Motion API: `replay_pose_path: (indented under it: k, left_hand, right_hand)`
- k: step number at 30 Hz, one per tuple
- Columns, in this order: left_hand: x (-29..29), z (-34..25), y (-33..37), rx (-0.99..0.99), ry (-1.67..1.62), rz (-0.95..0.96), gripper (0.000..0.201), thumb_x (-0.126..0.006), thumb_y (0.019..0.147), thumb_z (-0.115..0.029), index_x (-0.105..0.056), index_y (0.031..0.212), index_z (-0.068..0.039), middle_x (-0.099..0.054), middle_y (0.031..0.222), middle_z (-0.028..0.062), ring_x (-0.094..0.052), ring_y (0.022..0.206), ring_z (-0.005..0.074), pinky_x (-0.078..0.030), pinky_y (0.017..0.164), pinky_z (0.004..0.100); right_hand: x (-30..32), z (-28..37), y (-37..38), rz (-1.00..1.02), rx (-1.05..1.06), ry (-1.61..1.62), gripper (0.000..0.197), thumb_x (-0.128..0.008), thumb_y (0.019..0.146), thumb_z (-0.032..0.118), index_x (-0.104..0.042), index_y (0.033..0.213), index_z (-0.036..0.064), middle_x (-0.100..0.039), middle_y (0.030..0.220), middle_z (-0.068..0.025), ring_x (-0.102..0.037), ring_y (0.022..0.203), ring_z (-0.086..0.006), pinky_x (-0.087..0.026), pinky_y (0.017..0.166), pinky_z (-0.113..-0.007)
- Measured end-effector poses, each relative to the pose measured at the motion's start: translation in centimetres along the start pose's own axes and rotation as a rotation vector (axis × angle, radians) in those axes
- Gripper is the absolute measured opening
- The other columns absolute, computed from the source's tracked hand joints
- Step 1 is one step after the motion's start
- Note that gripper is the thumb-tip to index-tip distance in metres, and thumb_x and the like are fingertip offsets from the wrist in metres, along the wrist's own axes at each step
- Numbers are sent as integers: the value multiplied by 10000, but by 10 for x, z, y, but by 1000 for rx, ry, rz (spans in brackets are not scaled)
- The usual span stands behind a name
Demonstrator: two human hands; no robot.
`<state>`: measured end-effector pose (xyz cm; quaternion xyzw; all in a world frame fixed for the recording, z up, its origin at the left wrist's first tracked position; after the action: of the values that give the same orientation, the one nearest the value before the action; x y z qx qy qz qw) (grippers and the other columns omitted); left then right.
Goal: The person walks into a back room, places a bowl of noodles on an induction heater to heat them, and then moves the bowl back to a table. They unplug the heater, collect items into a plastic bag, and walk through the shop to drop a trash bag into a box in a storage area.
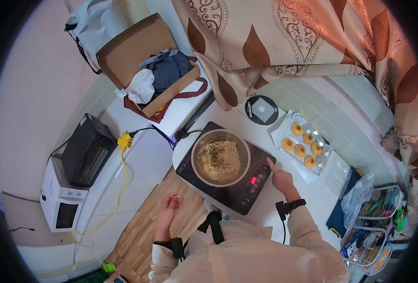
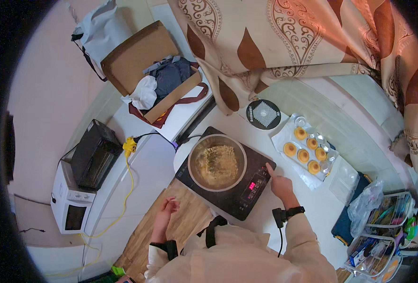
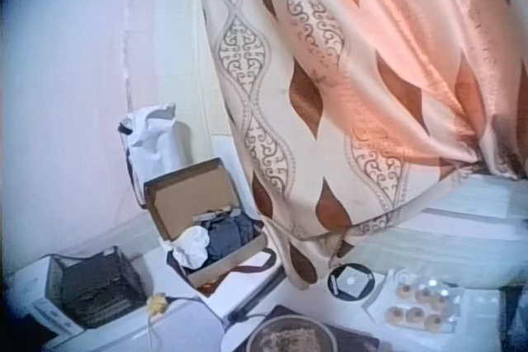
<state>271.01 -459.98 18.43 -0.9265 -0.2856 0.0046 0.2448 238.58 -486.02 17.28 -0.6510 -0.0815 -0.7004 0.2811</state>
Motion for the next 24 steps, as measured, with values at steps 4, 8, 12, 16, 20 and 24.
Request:
replay_pose_path:
  k: [4, 8, 12, 16, 20, 24]
  left_hand:
    - [-30, -25, 25, -46, -116, 55, 231, -404, 861, -181, -458, 1051, -62, -500, 780, -1, -467, 696, 80, -392, 641, 214]
    - [-61, -25, 62, -138, -12, 50, 187, -391, 866, -181, -437, 997, -56, -471, 746, 3, -428, 629, 82, -373, 585, 215]
    - [-81, -21, 83, -244, 93, -39, 136, -405, 853, -165, -423, 863, -31, -484, 712, 41, -450, 614, 134, -379, 581, 250]
    - [-79, -16, 94, -290, 244, -135, 152, -454, 810, -157, -421, 789, -10, -495, 670, 124, -490, 641, 232, -384, 595, 318]
    - [-78, -17, 93, -227, 216, -117, 148, -453, 803, -152, -427, 758, -13, -488, 663, 130, -484, 637, 245, -381, 596, 324]
    - [-74, -13, 96, -219, 246, -145, 163, -438, 804, -165, -435, 750, -11, -492, 665, 136, -479, 648, 274, -382, 609, 330]
  right_hand:
    - [4, 0, 11, -116, -11, 91, 517, -446, 738, 100, -338, 1237, 186, -580, 667, -137, -565, 565, -289, -456, 553, -375]
    - [19, 24, 44, -243, 41, 817, 252, -472, 777, 148, -543, 1011, 84, -581, 738, -159, -568, 622, -272, -457, 607, -329]
    - [36, 51, 75, -250, 116, 781, 211, -499, 771, 166, -577, 932, 54, -568, 863, -169, -563, 731, -269, -447, 656, -320]
    - [43, 64, 88, -193, 117, 770, 210, -516, 754, 182, -571, 896, 36, -580, 826, -157, -565, 741, -278, -446, 664, -327]
    - [38, 60, 97, -155, 126, 725, 203, -526, 744, 187, -564, 858, 24, -589, 775, -138, -570, 741, -269, -447, 673, -328]
    - [32, 58, 101, -52, 94, 755, 211, -531, 741, 196, -562, 854, 20, -590, 781, -135, -572, 750, -261, -446, 681, -324]
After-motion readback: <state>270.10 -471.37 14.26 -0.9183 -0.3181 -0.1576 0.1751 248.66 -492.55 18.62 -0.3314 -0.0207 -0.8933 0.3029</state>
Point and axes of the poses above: each hand's wrist, its own y-axis towards the middle knuckle, its own x-axis out of the back of the hand, z = x × y, the point moved 4 cm from there along y, towards the middle knuckle
